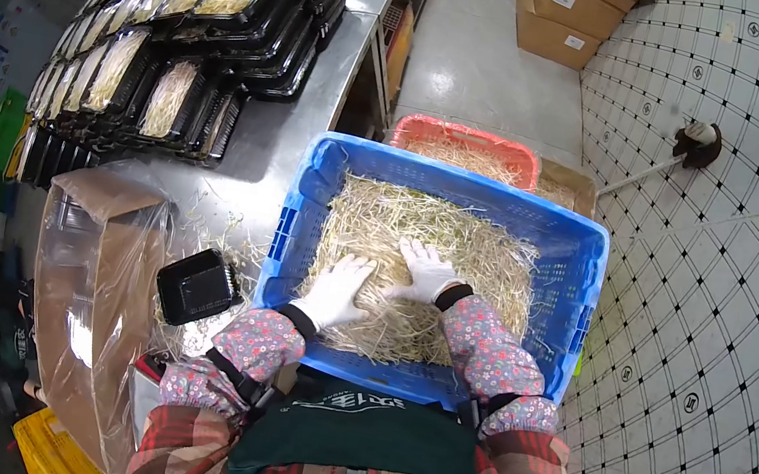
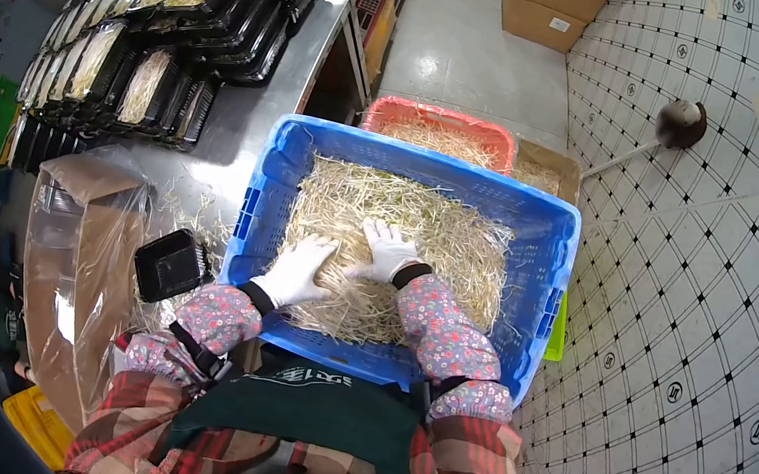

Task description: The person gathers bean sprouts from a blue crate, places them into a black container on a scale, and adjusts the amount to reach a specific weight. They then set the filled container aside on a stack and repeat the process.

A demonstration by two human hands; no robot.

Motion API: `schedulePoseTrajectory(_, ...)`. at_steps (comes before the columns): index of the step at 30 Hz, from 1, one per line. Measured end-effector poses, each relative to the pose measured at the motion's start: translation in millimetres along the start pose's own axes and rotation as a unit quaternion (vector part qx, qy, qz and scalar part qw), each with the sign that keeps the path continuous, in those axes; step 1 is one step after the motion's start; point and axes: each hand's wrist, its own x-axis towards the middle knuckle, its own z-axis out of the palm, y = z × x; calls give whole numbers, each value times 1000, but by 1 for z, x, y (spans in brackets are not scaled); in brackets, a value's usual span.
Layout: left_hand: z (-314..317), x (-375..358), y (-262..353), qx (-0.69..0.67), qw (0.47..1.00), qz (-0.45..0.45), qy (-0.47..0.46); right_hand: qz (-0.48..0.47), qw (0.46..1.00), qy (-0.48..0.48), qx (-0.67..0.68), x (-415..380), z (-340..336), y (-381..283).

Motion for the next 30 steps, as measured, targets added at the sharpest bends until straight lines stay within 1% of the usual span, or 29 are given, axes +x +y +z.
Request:
schedulePoseTrajectory(1,-7,-8,-7,1,1000,-5,2,-5,1000,-2,-2,3,4,0)
schedulePoseTrajectory(2,-15,-18,-18,-89,994,-48,-36,8,1000,7,-8,0,-3,-5)
schedulePoseTrajectory(3,-29,-27,-21,-179,977,-92,-72,19,1000,14,-14,-4,-8,-11)
schedulePoseTrajectory(4,-44,-36,-22,-235,964,-120,-44,14,998,48,-32,-9,-8,-16)
schedulePoseTrajectory(5,-64,-44,-21,-282,951,-123,-8,10,998,48,-36,-16,-9,-28)
schedulePoseTrajectory(7,-93,-61,-22,-322,926,-192,37,-19,987,127,-93,-31,-4,-52)
schedulePoseTrajectory(8,-96,-72,-31,-348,911,-206,83,-43,985,126,-107,-33,8,-62)
schedulePoseTrajectory(9,-101,-84,-39,-373,892,-219,128,-47,985,125,-112,-31,10,-71)
schedulePoseTrajectory(10,-107,-97,-47,-367,885,-239,157,-40,984,110,-138,-30,12,-79)
schedulePoseTrajectory(11,-112,-108,-54,-388,864,-262,185,-32,982,95,-163,-28,12,-84)
schedulePoseTrajectory(12,-117,-122,-61,-377,858,-274,215,-8,982,119,-150,-19,10,-77)
schedulePoseTrajectory(13,-119,-137,-69,-366,851,-287,244,-10,981,117,-155,-9,3,-67)
schedulePoseTrajectory(15,-118,-168,-92,-354,829,-302,310,33,980,145,-131,13,-14,-45)
schedulePoseTrajectory(16,-121,-182,-101,-347,819,-309,337,47,984,131,-115,22,-22,-35)
schedulePoseTrajectory(17,-116,-201,-117,-367,797,-321,356,61,986,118,-100,29,-26,-28)
schedulePoseTrajectory(19,-117,-225,-130,-368,752,-350,420,72,985,125,-98,37,-21,-24)
schedulePoseTrajectory(21,-121,-247,-137,-268,766,-386,438,75,990,103,-59,36,-6,-27)
schedulePoseTrajectory(22,-122,-256,-140,-248,759,-410,440,81,987,120,-73,33,8,-32)
schedulePoseTrajectory(23,-115,-271,-151,-180,784,-425,416,67,982,149,-93,27,24,-36)
schedulePoseTrajectory(25,-109,-279,-151,-221,736,-460,444,46,987,146,-57,8,44,-49)
schedulePoseTrajectory(27,-94,-293,-162,-214,737,-468,438,5,984,167,-57,-14,54,-68)
schedulePoseTrajectory(28,-85,-298,-168,-204,744,-472,426,-5,982,157,-108,-25,55,-79)
schedulePoseTrajectory(29,-78,-301,-169,-233,733,-480,421,-6,981,158,-109,-31,50,-89)
schedulePoseTrajectory(30,-74,-300,-168,-250,723,-488,419,-5,978,139,-153,-36,47,-97)
